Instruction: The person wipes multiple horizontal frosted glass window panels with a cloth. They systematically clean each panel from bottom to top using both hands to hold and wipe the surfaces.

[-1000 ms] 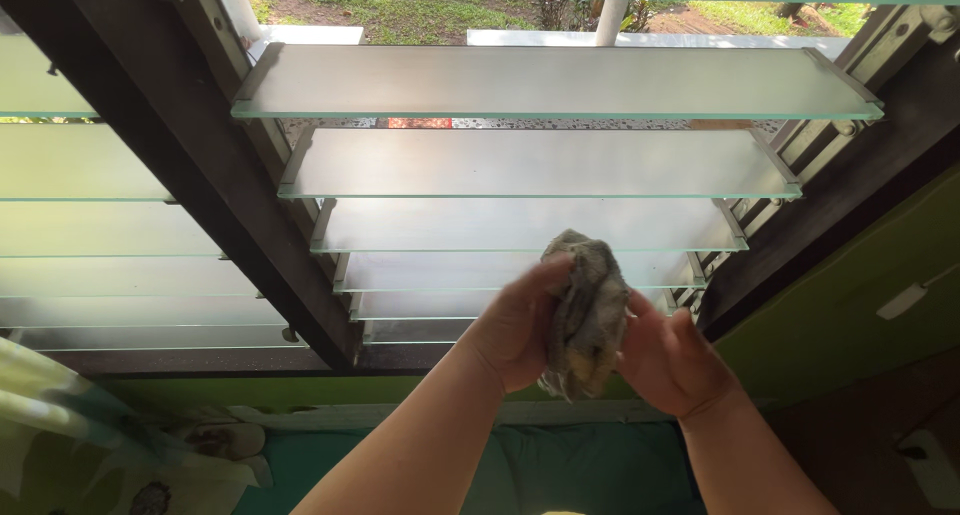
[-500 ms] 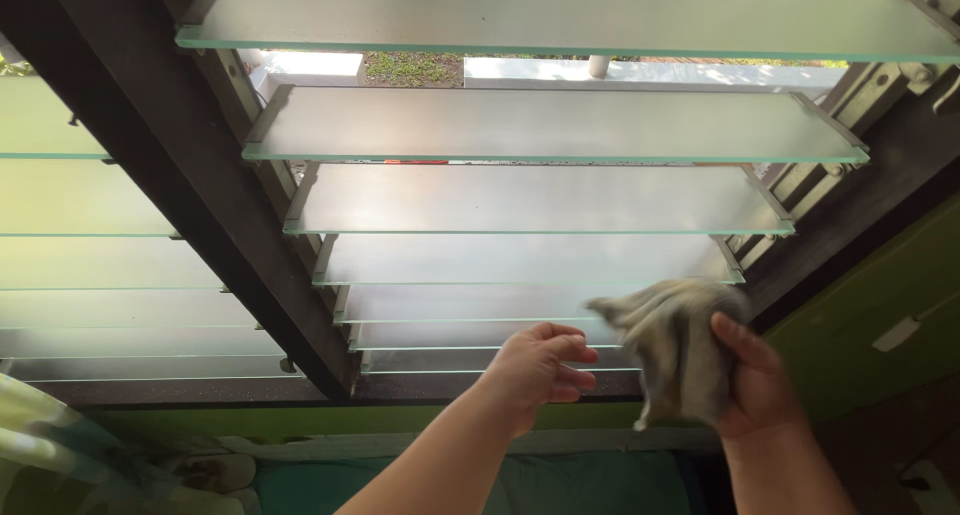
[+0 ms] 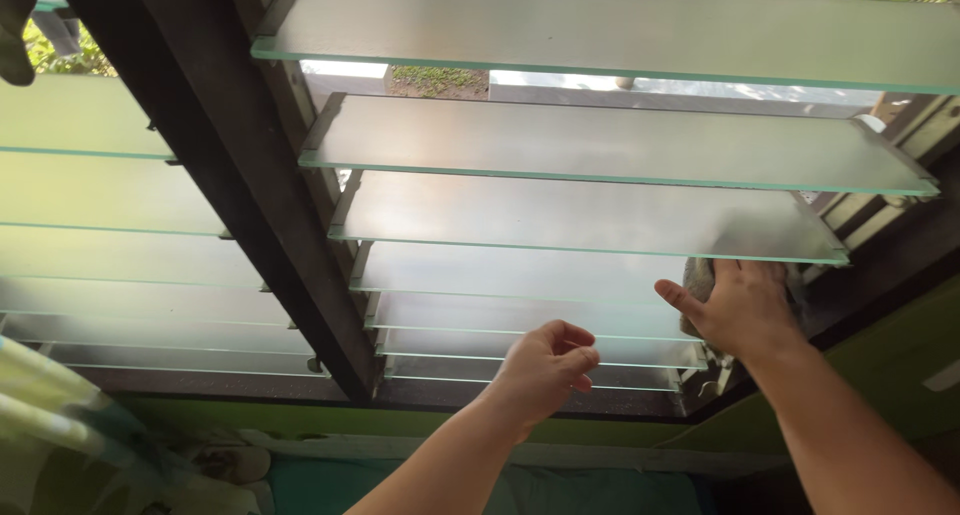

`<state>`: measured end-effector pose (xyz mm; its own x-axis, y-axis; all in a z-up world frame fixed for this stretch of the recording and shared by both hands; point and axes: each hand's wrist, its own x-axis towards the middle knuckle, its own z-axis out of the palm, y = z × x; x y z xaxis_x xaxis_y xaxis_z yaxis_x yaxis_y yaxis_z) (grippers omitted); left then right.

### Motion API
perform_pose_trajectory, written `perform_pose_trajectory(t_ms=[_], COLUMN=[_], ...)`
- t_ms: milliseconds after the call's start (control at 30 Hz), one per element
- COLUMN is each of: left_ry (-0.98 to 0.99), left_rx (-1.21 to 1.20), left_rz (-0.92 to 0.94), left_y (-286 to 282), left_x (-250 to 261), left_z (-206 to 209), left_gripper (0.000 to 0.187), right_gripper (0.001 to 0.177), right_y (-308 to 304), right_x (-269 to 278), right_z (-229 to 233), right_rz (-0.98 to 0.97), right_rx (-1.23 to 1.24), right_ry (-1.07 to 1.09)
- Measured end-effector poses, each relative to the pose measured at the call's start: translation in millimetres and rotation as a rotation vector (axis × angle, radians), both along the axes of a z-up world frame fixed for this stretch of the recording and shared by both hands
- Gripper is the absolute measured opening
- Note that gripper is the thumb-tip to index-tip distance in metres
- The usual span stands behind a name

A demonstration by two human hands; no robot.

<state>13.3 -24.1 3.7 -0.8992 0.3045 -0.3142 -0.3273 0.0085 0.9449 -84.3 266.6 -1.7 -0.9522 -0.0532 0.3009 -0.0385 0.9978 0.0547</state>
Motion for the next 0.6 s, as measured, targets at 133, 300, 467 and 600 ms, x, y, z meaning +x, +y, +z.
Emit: perform_pose_trajectory(t_ms=[133,300,467,600], left_ry=[-0.036,-0.12,-0.06,-0.068], left_rx=[0.004,-0.031,0.043,0.087], left_rz=[0.071,0.148,0.413,0.657], left_y=[-24,-46,-69,-100], left_x=[-3,-5,-13,-15], left_z=[1,-6,-23,-29], left_gripper=[0.037,0.037,0.031,0.029], right_gripper=[0.131,0.135,0.108,0.09], right_y=[-15,-86,-179,-249], right_x=[-14,-9,0,2], right_z=[19,43,54,55], right_rz=[-0.08,0.006,0.166,0.279], right_rx=[-0.033,0.026,0.038,0.022], right_ry=[-0.415,-0.479,-0.494,-0.533])
